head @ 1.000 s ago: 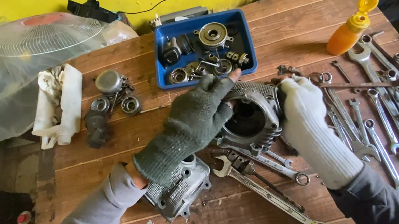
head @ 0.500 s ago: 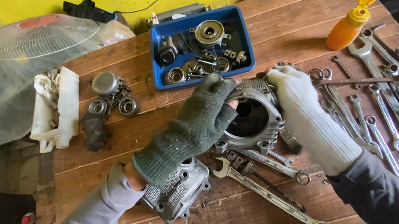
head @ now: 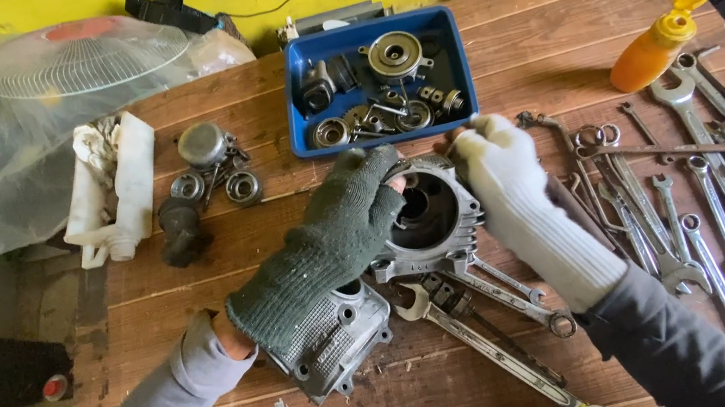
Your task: Cleaning a motorcycle engine cylinder head by scrubbing with a brush and wiping with a cloth.
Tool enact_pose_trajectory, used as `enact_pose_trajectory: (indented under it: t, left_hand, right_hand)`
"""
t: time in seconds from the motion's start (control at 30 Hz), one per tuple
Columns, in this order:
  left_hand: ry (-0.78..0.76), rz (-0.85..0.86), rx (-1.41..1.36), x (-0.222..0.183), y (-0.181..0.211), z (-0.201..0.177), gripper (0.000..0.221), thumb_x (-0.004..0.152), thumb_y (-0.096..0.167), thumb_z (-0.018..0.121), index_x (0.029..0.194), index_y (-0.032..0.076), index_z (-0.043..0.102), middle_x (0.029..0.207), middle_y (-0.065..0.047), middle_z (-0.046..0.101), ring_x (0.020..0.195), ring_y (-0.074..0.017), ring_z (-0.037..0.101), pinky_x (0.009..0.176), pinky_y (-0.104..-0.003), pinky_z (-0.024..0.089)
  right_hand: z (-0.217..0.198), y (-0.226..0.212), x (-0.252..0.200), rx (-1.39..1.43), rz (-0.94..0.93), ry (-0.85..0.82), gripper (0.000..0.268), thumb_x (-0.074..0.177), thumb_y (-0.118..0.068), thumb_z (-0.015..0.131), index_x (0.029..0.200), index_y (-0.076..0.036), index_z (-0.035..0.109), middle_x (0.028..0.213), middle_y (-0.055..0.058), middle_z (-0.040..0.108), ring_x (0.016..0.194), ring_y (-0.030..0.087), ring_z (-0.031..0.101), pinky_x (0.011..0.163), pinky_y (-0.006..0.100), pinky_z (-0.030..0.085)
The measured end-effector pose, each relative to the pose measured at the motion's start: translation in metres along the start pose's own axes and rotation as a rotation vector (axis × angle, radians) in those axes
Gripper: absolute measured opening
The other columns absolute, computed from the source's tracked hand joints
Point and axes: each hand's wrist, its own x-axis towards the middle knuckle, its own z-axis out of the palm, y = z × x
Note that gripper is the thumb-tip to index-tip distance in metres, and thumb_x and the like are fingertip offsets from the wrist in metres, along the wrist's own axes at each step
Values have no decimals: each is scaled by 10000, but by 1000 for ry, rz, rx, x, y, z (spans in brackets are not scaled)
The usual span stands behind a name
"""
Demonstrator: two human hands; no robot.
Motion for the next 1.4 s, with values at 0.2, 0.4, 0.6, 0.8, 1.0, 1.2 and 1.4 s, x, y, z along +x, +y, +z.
enact_pose_trajectory:
  t: [0.2, 0.4, 0.6, 0.8, 1.0, 1.2, 1.4]
  left_hand:
    - [1, 11, 15, 1, 5, -3, 412, 1054, 453, 487, 1372, 209, 584, 1224, -180, 660, 1141, -414, 679, 935, -530, 583]
    - [-236, -57, -55, 3, 22, -31, 472, 1007, 377, 508, 1422, 151, 510, 1270, -195, 534, 1002, -435, 663, 753, -561, 580]
    - [-293, -149, -53, 6, 33, -40, 465, 1004, 320, 531, 1450, 192, 498, 1288, -180, 539, 1081, -447, 623, 822, -615, 540]
    - [-238, -103, -74, 6, 24, -32, 479, 994, 314, 539, 1454, 181, 516, 1325, -195, 545, 1086, -465, 634, 840, -575, 530]
    - [-282, -133, -86, 5, 33, -42, 386, 1015, 301, 498, 1382, 190, 541, 1185, -191, 551, 1002, -450, 638, 765, -584, 538]
    - [-354, -165, -86, 9, 35, -47, 400, 1014, 389, 436, 1354, 196, 520, 1212, -194, 534, 1030, -435, 635, 772, -589, 540]
    - [-350, -183, -114, 10, 38, -47, 464, 1037, 401, 304, 1371, 161, 520, 1234, -218, 530, 1037, -427, 644, 754, -557, 546]
  right_hand:
    - [-44, -1, -28, 58, -510, 38, 218, 1028, -162, 586, 1210, -60, 649, 988, 110, 695, 937, 157, 628, 741, 292, 603]
    - [-71, 2, -50, -345, -1085, -112, 77, 967, 91, 671, 1041, 76, 655, 881, 160, 706, 638, 172, 612, 539, 266, 557]
    - [-59, 26, -37, -716, -1371, 34, 139, 878, -27, 808, 1002, 9, 755, 1051, 193, 667, 934, 359, 664, 759, 435, 602]
    - [-53, 20, -39, -720, -1417, 71, 157, 846, 6, 868, 984, 1, 795, 976, 148, 550, 820, 323, 545, 635, 393, 465]
    - [-46, 12, -43, -1018, -1429, 209, 153, 927, -219, 867, 919, -187, 718, 1067, 89, 615, 834, 285, 624, 579, 321, 546]
    - [-30, -23, -74, -1110, -891, 189, 187, 1003, -332, 670, 1050, -154, 702, 849, 25, 694, 776, 284, 636, 424, 352, 491]
    - [-34, -9, -63, -1316, -1363, 318, 259, 886, -33, 653, 711, -182, 532, 695, -37, 487, 579, 231, 490, 530, 360, 461]
